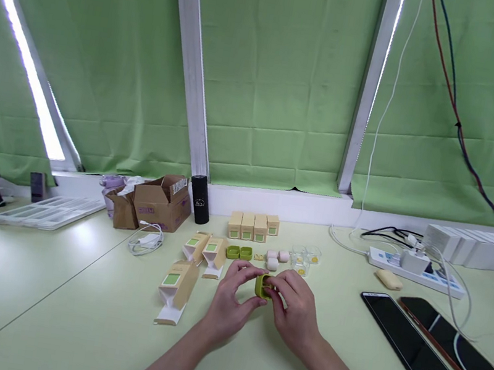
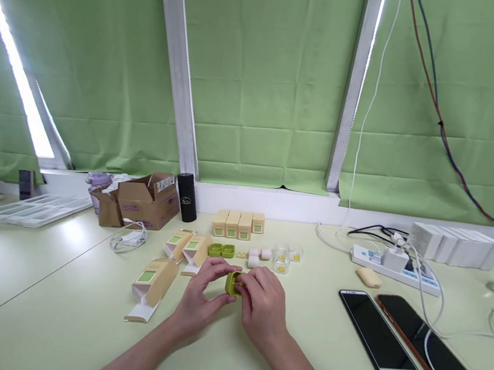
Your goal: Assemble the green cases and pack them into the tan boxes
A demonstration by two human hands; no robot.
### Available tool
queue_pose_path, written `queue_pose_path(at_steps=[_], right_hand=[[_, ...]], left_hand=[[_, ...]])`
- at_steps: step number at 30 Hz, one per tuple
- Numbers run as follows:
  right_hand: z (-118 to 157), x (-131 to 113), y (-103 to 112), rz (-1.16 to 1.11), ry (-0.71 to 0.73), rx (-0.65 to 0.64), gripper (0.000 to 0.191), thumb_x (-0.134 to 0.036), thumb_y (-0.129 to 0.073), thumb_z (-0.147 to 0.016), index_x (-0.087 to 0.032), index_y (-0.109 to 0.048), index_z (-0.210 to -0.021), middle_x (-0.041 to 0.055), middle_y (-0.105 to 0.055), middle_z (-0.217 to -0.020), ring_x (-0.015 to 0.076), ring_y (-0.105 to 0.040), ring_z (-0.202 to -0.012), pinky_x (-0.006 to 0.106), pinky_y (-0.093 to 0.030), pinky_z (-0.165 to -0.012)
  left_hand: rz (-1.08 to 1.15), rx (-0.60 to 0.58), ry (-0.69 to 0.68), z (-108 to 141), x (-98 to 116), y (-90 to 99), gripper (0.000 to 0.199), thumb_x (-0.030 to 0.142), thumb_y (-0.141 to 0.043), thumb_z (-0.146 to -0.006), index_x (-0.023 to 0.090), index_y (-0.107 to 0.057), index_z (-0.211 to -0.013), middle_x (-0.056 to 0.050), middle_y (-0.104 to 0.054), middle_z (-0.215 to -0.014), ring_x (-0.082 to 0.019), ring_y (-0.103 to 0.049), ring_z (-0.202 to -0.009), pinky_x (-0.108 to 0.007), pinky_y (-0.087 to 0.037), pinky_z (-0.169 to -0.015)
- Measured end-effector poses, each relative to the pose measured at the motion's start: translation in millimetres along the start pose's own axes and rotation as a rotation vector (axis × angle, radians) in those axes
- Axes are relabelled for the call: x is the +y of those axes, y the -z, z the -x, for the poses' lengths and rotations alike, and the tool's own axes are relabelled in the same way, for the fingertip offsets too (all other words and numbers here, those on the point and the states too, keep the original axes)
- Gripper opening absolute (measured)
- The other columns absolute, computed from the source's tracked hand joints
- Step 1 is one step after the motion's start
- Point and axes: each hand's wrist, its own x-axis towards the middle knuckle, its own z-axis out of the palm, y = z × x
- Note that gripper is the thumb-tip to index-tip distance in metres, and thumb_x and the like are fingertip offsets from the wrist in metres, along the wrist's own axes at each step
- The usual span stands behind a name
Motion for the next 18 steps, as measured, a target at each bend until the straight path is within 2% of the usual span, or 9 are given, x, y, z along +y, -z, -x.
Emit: queue_pose_path(at_steps=[5, 10, 18], right_hand=[[-0.9, -0.7, 1.0, 0.007, 0.01, 0.0, 0.018, -0.009, -0.053, -0.099, -0.021, -0.067, -0.099, 0.0039, -0.063, -0.079, 0.0186, -0.054, -0.071, 0.031, -0.038, -0.062], [0.7, 1.2, -1.0, 0.015, 0.04, -0.007, 0.017, -0.008, -0.053, -0.098, -0.021, -0.065, -0.096, 0.0012, -0.061, -0.071, 0.0173, -0.048, -0.065, 0.031, -0.034, -0.062], [1.9, 4.2, -2.9, 0.027, 0.049, -0.011, 0.017, -0.01, -0.053, -0.099, -0.021, -0.065, -0.093, 0.0003, -0.06, -0.068, 0.0168, -0.047, -0.063, 0.031, -0.033, -0.062]], left_hand=[[0.001, 0.002, -0.001, 1.0, -0.2, -0.2, 0.048, 0.011, -0.08, -0.079, 0.028, -0.071, -0.123, -0.008, -0.06, -0.118, -0.027, -0.06, -0.117, -0.045, -0.057, -0.101], [0.003, -0.01, -0.014, 1.6, 0.1, -0.7, 0.044, 0.014, -0.08, -0.081, 0.026, -0.071, -0.122, -0.009, -0.06, -0.116, -0.026, -0.06, -0.115, -0.044, -0.06, -0.097], [-0.017, -0.018, -0.012, 2.0, -1.6, -0.9, 0.043, 0.017, -0.08, -0.082, 0.026, -0.071, -0.123, -0.009, -0.06, -0.117, -0.027, -0.06, -0.116, -0.045, -0.059, -0.097]])
